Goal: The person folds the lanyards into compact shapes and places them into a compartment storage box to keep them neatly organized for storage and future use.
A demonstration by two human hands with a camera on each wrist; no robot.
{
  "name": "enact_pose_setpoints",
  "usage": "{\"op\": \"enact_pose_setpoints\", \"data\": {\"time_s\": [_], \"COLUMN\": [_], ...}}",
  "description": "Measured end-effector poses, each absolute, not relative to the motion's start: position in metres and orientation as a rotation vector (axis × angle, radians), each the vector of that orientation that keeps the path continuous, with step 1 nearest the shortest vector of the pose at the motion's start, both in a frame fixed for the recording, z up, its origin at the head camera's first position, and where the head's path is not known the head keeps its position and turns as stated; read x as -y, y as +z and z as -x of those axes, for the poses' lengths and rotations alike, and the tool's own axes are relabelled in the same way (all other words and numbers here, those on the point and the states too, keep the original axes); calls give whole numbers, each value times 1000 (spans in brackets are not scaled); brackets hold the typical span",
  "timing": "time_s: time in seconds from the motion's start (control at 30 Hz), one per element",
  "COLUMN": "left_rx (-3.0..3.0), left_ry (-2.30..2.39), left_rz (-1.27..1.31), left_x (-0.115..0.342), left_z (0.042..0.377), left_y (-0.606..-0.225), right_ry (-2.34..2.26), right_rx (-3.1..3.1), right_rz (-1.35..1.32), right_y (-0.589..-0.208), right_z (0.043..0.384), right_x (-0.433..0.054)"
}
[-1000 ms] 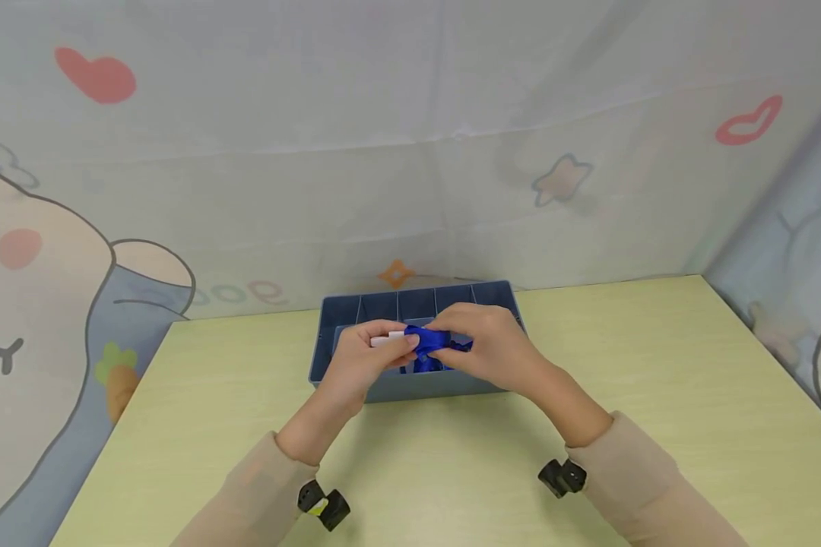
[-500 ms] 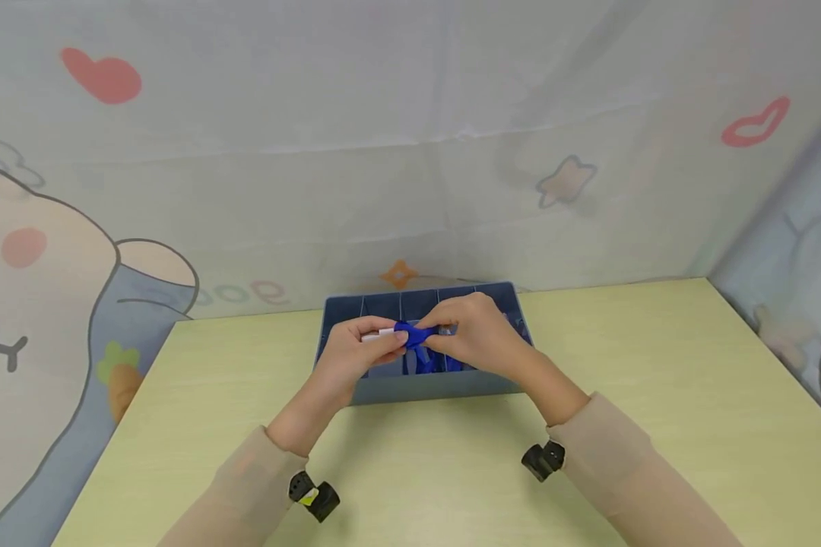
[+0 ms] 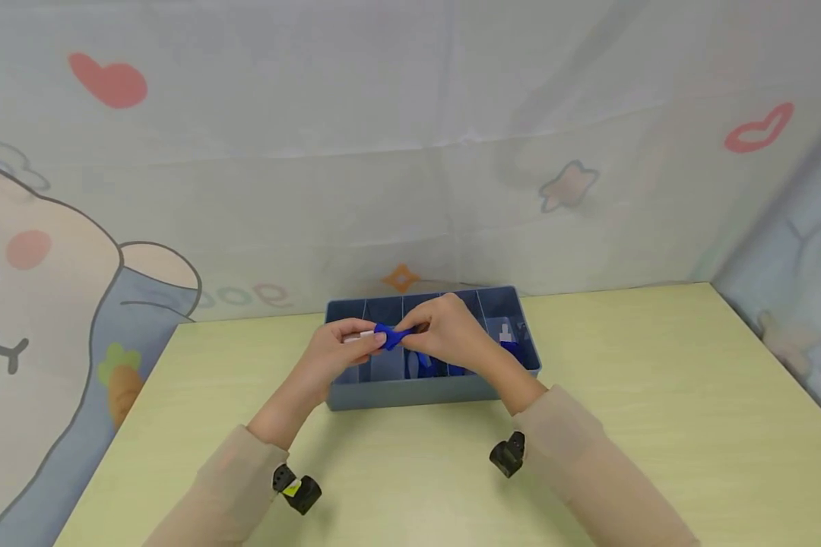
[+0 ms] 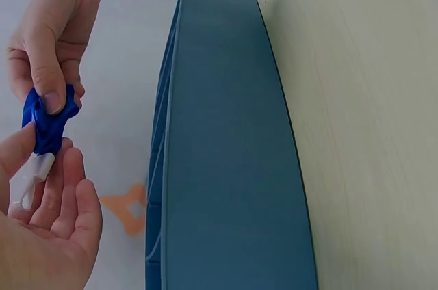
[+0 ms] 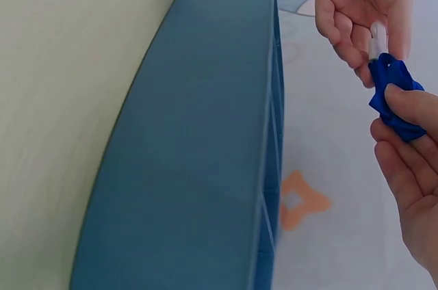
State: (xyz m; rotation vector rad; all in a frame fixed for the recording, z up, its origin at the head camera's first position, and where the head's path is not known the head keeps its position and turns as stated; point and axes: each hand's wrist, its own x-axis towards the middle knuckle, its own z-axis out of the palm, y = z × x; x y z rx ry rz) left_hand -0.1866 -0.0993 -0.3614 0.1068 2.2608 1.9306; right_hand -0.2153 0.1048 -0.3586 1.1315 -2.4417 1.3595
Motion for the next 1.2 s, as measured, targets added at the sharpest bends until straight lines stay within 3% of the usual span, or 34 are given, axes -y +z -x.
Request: {"op": "enact_pose_setpoints", "data": {"time_s": [0.53, 0.77, 1.2], "left_rx": [-2352, -2550, -2606], "left_ry": [1761, 1877, 1579], "left_rz": [-96, 12, 163], "left_x": [128, 147, 165], "left_z": [193, 196, 197], "left_y": [-369, -374, -390], "right_ry": [1426, 1428, 1213], "right_rx": [2564, 2645, 2761], "right_rz": [-1008, -895, -714], "right_y": [-373, -377, -388], "right_z": [224, 228, 235], "right_x": [-87, -87, -82]}}
